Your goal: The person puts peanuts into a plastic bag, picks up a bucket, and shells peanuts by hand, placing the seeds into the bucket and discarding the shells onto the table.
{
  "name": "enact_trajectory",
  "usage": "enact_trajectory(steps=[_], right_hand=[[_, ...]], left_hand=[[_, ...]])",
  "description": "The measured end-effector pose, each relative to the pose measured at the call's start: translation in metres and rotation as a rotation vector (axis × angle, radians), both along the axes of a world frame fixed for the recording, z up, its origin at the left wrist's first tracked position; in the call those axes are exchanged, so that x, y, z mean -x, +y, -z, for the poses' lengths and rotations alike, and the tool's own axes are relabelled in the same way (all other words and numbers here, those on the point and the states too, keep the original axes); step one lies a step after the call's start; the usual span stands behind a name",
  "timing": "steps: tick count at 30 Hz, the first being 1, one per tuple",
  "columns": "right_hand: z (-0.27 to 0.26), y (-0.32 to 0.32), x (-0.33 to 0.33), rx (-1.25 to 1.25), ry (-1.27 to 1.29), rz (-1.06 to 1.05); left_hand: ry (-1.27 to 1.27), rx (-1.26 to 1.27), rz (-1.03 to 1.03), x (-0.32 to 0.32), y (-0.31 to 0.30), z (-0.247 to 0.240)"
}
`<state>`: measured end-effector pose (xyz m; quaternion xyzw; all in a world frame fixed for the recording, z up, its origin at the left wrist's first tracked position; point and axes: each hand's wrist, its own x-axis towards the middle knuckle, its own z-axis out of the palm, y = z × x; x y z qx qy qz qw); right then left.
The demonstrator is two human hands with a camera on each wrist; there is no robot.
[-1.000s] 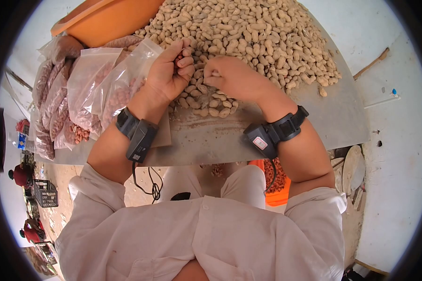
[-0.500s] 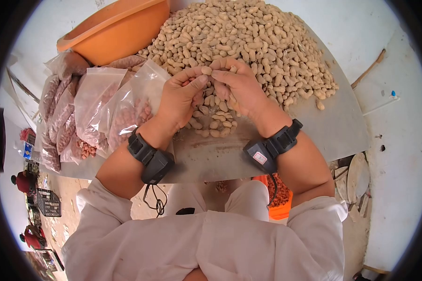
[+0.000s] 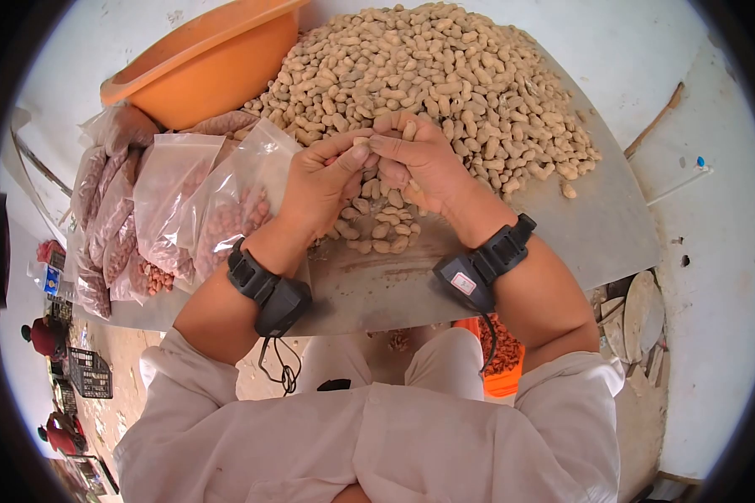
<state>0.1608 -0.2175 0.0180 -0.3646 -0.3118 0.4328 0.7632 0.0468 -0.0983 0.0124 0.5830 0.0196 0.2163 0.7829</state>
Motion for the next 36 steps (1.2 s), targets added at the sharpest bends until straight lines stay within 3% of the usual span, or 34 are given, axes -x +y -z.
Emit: enact_trajectory(steps=[7, 10, 13, 18, 30, 36], right_hand=[[-0.008, -0.001, 0.005, 0.051, -0.099, 0.007], [-0.01, -0.003, 0.006, 0.103, -0.103, -0.027], [-0.014, -0.003, 0.012, 0.171, -0.238, 0.015], [-0.012, -0.002, 0.016, 0.201, -0.417, 0.121], [-0.008, -0.001, 0.02, 0.153, -0.373, 0.133], [-0.005, 0.001, 0.012, 0.145, -0.127, 0.054]], left_hand=[[0.024, -0.025, -0.017, 0.0, 0.001, -0.001], [0.04, -0.174, 0.041, 0.002, 0.006, -0.006], [0.046, -0.359, -0.106, -0.002, 0.008, 0.003], [0.047, -0.439, -0.175, -0.004, 0.008, 0.009], [0.001, -0.522, -0.271, -0.002, 0.006, 0.009], [-0.03, -0.691, -0.287, 0.0, 0.001, 0.001]])
